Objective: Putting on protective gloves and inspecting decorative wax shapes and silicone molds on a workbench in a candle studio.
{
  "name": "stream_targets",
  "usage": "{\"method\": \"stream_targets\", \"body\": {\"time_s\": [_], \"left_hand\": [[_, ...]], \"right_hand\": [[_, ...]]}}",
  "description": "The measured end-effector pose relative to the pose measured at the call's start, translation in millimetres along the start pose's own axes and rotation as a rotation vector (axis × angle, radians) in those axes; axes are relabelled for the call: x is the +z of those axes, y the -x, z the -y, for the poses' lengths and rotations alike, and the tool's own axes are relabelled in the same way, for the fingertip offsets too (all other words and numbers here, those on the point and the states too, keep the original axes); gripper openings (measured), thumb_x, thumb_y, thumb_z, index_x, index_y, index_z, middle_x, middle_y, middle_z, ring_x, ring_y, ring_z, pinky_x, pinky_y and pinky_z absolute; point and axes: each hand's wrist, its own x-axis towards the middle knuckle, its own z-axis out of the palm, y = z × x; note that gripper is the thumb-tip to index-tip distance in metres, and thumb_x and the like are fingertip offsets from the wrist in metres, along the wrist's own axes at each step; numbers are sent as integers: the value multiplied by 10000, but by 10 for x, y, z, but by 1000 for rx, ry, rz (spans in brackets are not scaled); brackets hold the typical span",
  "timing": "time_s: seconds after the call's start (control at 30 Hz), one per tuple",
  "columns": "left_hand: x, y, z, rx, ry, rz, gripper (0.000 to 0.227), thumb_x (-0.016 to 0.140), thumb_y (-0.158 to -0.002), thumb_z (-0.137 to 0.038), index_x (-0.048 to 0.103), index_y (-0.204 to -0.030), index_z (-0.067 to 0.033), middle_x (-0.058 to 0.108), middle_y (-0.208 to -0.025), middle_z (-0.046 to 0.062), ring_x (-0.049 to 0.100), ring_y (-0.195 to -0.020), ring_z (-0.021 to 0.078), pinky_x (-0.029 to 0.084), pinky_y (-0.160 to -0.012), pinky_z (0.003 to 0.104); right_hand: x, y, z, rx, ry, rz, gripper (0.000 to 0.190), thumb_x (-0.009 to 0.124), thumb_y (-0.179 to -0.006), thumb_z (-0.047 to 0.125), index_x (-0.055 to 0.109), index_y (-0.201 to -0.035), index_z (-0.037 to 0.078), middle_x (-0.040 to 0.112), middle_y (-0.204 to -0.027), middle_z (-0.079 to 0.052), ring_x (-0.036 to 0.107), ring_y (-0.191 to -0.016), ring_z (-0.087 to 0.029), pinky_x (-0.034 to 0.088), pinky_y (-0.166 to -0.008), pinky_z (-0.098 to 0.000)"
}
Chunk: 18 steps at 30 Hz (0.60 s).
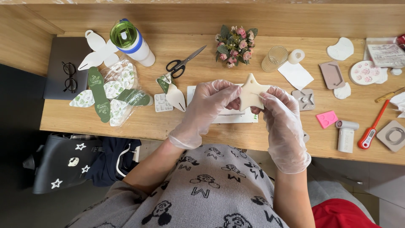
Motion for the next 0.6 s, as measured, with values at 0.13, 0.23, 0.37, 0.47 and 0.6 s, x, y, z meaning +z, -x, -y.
{"method": "stream_targets", "body": {"time_s": [0.13,0.23,0.37,0.47,0.6], "left_hand": [[9,6,-43,4,-12,-19,116,733,-854,-116,750,-822,-5,713,-677,122,725,-651,166,558,-676,234],[-3,-19,25,28,2,-23,100,713,-859,-84,754,-855,7,733,-721,150,737,-665,180,552,-662,228],[-52,-59,-12,24,3,-19,116,702,-892,-83,750,-894,22,733,-744,185,731,-659,225,553,-653,257],[-321,-255,137,-5,14,-72,169,731,-871,-170,739,-929,-12,744,-764,156,746,-678,223,579,-655,277],[-905,-675,743,-185,-87,-140,193,772,-791,-170,712,-912,-32,746,-747,109,746,-638,178,575,-599,230]], "right_hand": [[-76,-99,-147,-1,-55,0,71,655,-892,155,672,-893,86,670,-681,-128,623,-640,-133,256,-526,-192],[-38,2,-46,-1,4,-21,61,632,-921,145,672,-909,101,697,-737,-78,632,-688,-91,252,-543,-160],[-24,-45,-46,-69,-29,1,95,602,-941,97,678,-978,51,700,-842,-121,642,-758,-141,406,-645,-181],[-11,-125,-50,-72,42,20,170,545,-980,107,702,-1024,58,695,-868,-100,635,-795,-157,446,-704,-220],[-215,-710,-841,-11,438,-18,210,631,-964,266,688,-1159,214,701,-1048,37,642,-981,-117,449,-840,-256]]}}
